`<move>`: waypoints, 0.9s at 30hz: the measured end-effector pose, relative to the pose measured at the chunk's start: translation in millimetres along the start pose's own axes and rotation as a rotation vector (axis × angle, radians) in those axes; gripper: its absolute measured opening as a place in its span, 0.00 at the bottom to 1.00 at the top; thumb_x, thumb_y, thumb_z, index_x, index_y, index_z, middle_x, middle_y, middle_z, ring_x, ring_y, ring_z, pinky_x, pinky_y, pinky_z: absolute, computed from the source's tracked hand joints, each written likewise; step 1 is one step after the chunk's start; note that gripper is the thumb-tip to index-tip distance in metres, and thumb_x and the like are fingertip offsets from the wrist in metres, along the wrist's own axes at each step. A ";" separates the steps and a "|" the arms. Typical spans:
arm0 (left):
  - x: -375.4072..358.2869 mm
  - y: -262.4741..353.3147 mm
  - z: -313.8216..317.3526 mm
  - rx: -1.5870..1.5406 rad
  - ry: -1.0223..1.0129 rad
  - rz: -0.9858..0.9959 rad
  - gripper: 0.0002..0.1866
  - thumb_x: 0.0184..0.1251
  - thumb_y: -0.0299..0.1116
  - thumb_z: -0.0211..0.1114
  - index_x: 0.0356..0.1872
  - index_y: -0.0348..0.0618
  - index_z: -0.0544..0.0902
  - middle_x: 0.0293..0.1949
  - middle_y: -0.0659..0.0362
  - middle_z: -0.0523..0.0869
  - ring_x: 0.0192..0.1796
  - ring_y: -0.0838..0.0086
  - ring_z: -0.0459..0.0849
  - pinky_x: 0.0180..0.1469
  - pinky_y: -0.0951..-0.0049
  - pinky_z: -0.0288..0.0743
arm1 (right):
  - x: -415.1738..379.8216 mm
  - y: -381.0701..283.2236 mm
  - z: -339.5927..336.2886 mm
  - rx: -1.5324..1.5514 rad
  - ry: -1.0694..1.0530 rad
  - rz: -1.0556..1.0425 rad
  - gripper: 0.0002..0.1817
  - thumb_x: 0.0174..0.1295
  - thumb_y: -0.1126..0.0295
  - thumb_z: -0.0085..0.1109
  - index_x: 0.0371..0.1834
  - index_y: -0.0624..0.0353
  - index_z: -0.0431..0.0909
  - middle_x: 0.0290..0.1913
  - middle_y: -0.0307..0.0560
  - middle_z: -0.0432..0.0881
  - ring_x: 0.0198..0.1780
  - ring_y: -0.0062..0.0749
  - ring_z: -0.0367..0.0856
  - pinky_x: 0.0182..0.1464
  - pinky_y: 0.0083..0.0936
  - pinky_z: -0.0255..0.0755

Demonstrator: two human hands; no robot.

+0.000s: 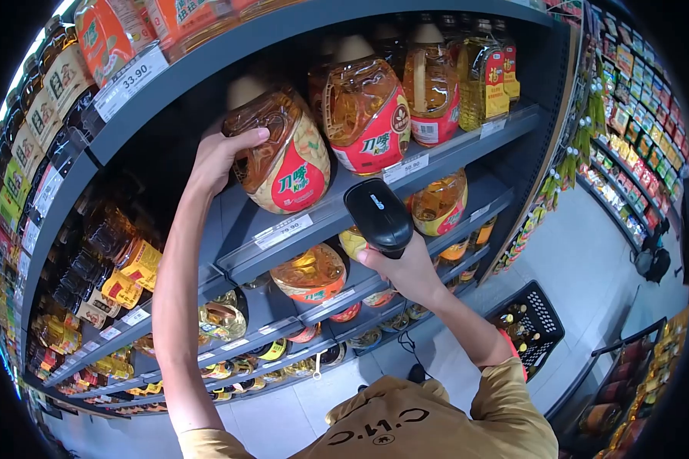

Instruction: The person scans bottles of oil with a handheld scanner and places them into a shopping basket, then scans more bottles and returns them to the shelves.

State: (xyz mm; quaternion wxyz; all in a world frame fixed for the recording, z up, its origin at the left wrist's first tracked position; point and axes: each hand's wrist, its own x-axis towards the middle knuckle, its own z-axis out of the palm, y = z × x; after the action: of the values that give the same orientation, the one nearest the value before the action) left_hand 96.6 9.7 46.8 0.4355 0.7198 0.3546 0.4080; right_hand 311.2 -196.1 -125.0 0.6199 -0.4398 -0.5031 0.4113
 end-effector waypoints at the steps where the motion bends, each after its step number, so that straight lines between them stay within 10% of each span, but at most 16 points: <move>1: 0.8 0.5 2.3 0.003 -0.004 0.006 0.27 0.56 0.35 0.78 0.56 0.33 0.82 0.50 0.54 0.88 0.50 0.72 0.85 0.58 0.70 0.75 | -0.7 -0.2 -1.3 0.004 0.004 -0.002 0.22 0.60 0.68 0.72 0.54 0.63 0.75 0.46 0.41 0.81 0.48 0.23 0.77 0.53 0.26 0.73; 19: -6.6 9.2 16.9 0.071 -0.035 0.103 0.30 0.58 0.34 0.75 0.60 0.31 0.78 0.52 0.52 0.87 0.55 0.69 0.84 0.64 0.68 0.73 | -1.4 -2.7 -15.3 0.050 -0.016 -0.006 0.17 0.60 0.69 0.71 0.47 0.62 0.76 0.37 0.37 0.80 0.37 0.18 0.79 0.42 0.22 0.75; 27: -25.6 1.2 6.4 0.427 0.429 0.402 0.46 0.54 0.42 0.80 0.69 0.27 0.68 0.61 0.43 0.80 0.66 0.60 0.77 0.70 0.62 0.68 | -6.8 13.5 -25.9 0.045 0.053 -0.004 0.09 0.59 0.74 0.70 0.37 0.62 0.78 0.23 0.34 0.76 0.22 0.16 0.75 0.25 0.17 0.68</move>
State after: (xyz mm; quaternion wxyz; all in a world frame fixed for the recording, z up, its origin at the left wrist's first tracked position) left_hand 91.8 -15.1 39.0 0.1021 0.7481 0.3666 0.5437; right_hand 334.7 -202.3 -142.5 0.6435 -0.4353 -0.4783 0.4095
